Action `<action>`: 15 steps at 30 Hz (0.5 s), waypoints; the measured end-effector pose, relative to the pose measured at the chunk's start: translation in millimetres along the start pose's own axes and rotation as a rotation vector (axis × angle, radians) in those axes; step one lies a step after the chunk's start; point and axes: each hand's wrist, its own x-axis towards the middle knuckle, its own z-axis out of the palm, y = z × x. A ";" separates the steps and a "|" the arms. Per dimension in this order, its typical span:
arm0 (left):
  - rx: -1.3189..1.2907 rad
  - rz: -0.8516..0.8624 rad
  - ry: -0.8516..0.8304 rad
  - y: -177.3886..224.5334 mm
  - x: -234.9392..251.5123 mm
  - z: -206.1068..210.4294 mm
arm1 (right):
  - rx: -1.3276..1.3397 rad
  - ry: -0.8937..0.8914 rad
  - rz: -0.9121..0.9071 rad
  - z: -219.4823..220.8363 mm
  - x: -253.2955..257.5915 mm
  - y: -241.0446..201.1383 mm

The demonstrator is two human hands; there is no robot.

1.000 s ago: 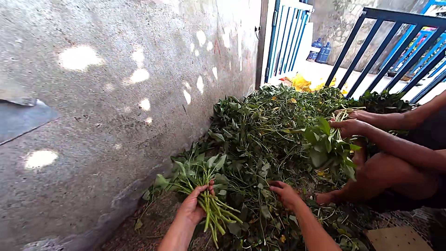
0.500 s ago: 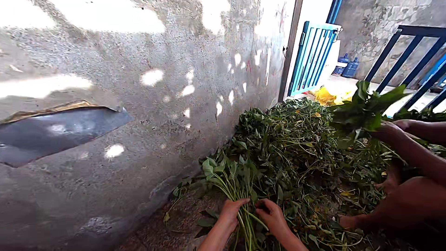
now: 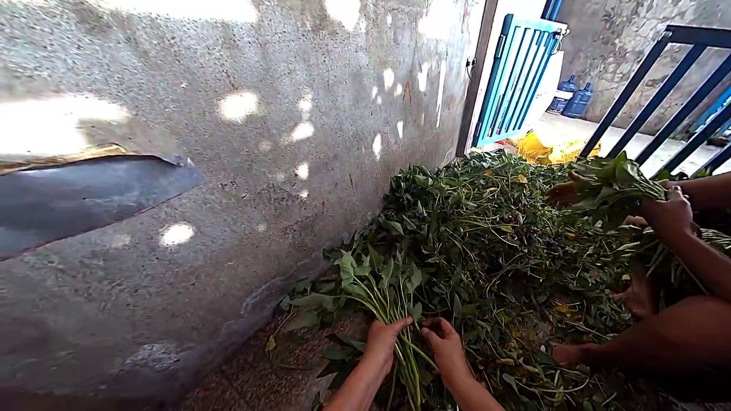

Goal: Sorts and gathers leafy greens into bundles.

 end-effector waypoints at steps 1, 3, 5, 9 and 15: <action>0.036 0.005 0.007 -1.3 -1.6 -0.1 | -0.058 -0.010 -0.044 1.5 -0.5 -0.3; 0.070 0.011 0.013 -2.0 -3.6 0.5 | -0.210 -0.040 -0.124 0.8 -1.3 -1.9; 0.092 0.023 0.011 -1.7 -3.8 0.6 | -0.290 -0.060 -0.157 -0.2 -2.0 -2.7; 0.098 0.060 0.031 -1.7 -5.9 3.6 | -0.224 0.021 -0.136 1.5 -2.4 1.2; 0.084 0.053 0.083 -8.1 -4.7 6.2 | -0.249 0.100 -0.051 5.8 -5.7 -0.6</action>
